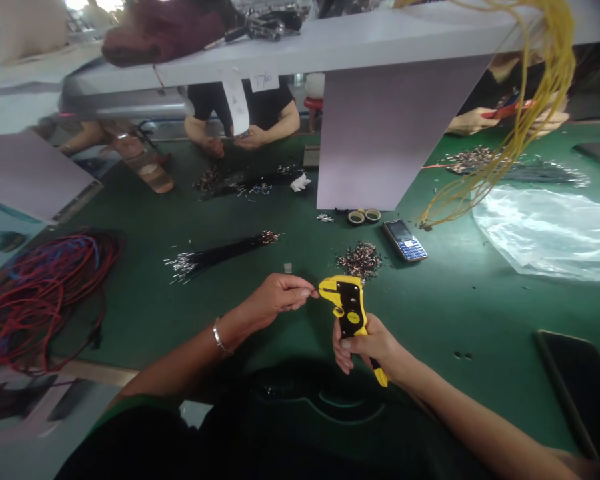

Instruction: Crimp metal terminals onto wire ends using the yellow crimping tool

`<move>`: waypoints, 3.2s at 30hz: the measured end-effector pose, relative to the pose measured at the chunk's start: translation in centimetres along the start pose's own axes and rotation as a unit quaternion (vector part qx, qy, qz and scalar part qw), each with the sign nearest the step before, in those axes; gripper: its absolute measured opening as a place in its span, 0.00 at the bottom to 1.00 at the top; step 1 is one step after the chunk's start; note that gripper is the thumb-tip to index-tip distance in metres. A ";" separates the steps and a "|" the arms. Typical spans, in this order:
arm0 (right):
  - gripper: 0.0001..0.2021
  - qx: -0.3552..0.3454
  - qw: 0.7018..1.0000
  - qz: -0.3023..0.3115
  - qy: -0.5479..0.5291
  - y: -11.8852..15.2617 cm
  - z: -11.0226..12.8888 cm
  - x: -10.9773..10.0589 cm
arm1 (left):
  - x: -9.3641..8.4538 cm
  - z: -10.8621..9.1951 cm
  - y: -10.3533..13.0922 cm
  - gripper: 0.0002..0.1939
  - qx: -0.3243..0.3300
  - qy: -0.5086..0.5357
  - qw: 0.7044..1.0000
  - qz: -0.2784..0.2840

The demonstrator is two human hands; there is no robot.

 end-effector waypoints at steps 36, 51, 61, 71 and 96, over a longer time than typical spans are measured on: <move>0.06 0.055 0.997 -0.045 -0.038 0.3 -0.7 1.2 | -0.7 1.1 -0.1 0.07 0.202 -0.277 0.933 -0.105; 0.06 0.069 0.995 -0.049 -0.057 0.1 -0.3 0.8 | -1.2 1.9 -0.3 0.09 0.237 -0.377 0.890 -0.102; 0.09 0.082 0.994 -0.045 -0.055 0.4 0.6 0.9 | -1.0 1.4 0.3 0.10 0.300 -0.423 0.849 -0.105; 0.13 0.082 0.994 -0.045 -0.055 2.7 1.3 1.4 | 0.3 1.3 1.2 0.12 0.398 -0.469 0.784 -0.086; 0.13 -0.116 0.984 -0.136 -0.023 5.9 5.7 0.2 | 0.7 1.3 1.4 0.09 0.360 -0.416 0.826 -0.122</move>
Point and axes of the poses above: each hand's wrist, its own y-axis away from the middle knuckle, its own x-axis out of the palm, z = x × y, the point moved 1 cm from there along -y, towards the middle knuckle, and after that the axes turned 4 degrees about -y, right-handed, at the moved point
